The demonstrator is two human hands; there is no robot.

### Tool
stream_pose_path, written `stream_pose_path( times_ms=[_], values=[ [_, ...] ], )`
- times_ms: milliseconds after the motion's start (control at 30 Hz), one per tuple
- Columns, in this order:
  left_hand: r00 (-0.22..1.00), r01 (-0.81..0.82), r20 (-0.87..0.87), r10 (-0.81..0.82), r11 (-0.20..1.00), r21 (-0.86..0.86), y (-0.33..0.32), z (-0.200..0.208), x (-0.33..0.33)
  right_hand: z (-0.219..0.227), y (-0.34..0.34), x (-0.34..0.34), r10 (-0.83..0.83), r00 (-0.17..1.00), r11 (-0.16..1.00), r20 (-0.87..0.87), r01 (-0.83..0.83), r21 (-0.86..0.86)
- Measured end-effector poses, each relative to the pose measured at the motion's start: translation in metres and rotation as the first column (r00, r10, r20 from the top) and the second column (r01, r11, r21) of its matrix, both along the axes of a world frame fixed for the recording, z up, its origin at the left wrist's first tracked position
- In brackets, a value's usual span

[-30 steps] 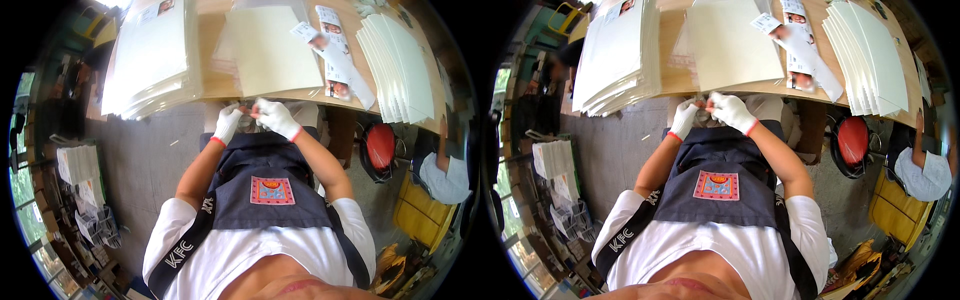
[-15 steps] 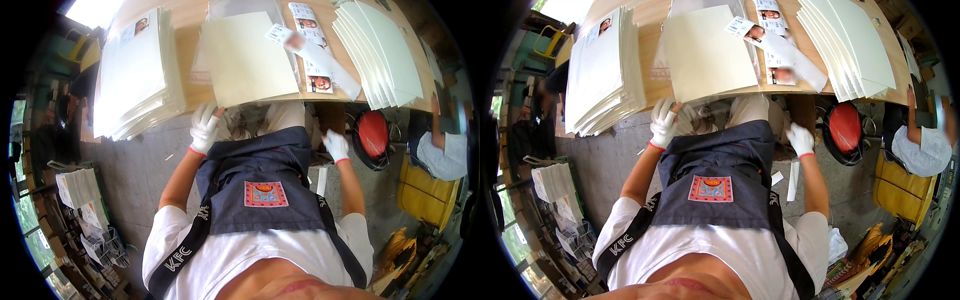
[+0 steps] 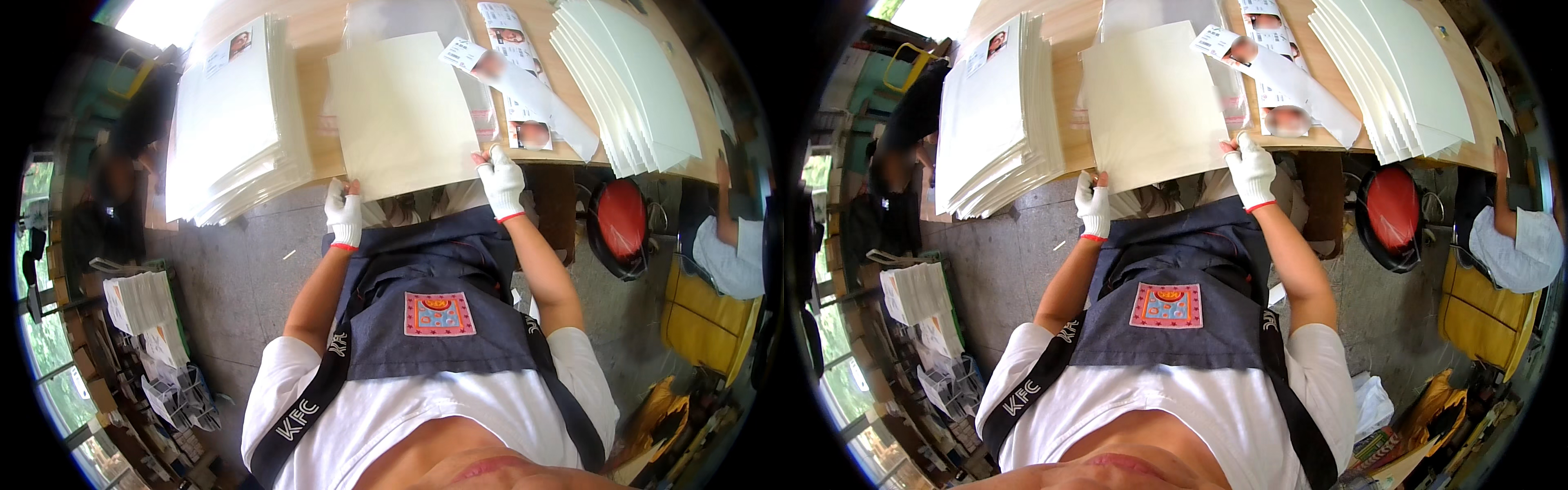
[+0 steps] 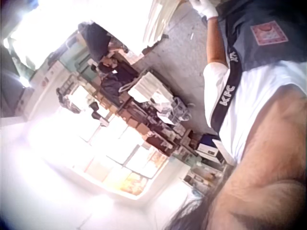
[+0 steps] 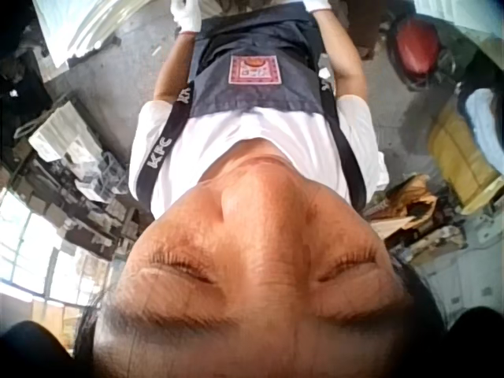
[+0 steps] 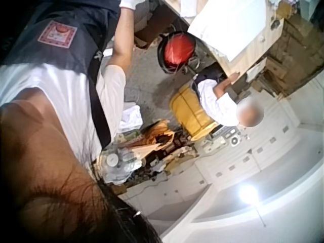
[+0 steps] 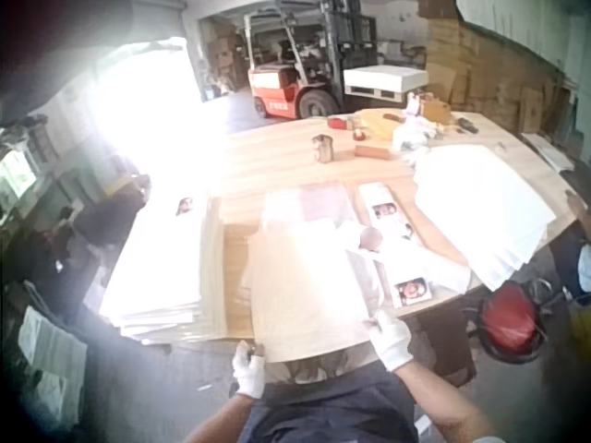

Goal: The person inserts white rectangular sheets into clear plastic sleeves and places them on a stack. They wear white gloves and a KFC apron while working at a wooden table in a warehouse setting.

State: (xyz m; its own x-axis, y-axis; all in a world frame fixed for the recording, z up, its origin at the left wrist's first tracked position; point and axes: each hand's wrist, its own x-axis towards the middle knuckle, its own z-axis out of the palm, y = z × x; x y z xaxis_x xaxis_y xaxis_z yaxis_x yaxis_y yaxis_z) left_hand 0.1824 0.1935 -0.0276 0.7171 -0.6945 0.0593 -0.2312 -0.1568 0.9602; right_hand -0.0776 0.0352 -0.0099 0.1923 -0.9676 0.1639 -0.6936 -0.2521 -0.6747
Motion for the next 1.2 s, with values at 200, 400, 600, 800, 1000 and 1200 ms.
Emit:
stream_pose_path(
  times_ms=[200, 400, 600, 800, 1000, 1200],
  values=[
    [0.818, -0.309, -0.544, 0.188, 0.941, -0.139, 0.000, -0.025, -0.008, -0.001, -0.005, -0.004, -0.056, 0.993, 0.994, -0.106, 0.045, -0.103],
    [0.971, -0.213, -0.176, 0.159, 0.910, -0.354, 0.004, 0.016, 0.006, 0.036, -0.108, -0.072, -0.038, 0.999, 0.955, 0.036, 0.047, -0.294],
    [0.950, 0.266, -0.101, -0.296, 0.935, -0.236, -0.044, 0.052, -0.038, 0.094, -0.168, -0.086, 0.049, 0.766, 0.970, -0.641, 0.117, 0.214],
    [0.570, 0.560, -0.605, -0.556, 0.802, -0.209, -0.109, 0.064, -0.097, 0.116, -0.162, -0.090, 0.102, 0.819, 0.966, -0.564, 0.053, 0.251],
    [0.137, 0.618, -0.900, -0.415, 0.745, -0.250, -0.148, 0.070, -0.157, 0.086, -0.067, -0.125, -0.010, 0.990, 0.896, 0.140, -0.053, 0.441],
    [0.292, 0.499, -0.775, -0.560, 0.781, -0.376, -0.143, 0.071, -0.201, 0.053, 0.038, -0.156, -0.102, 0.846, 0.893, 0.523, -0.154, 0.423]
  ],
)
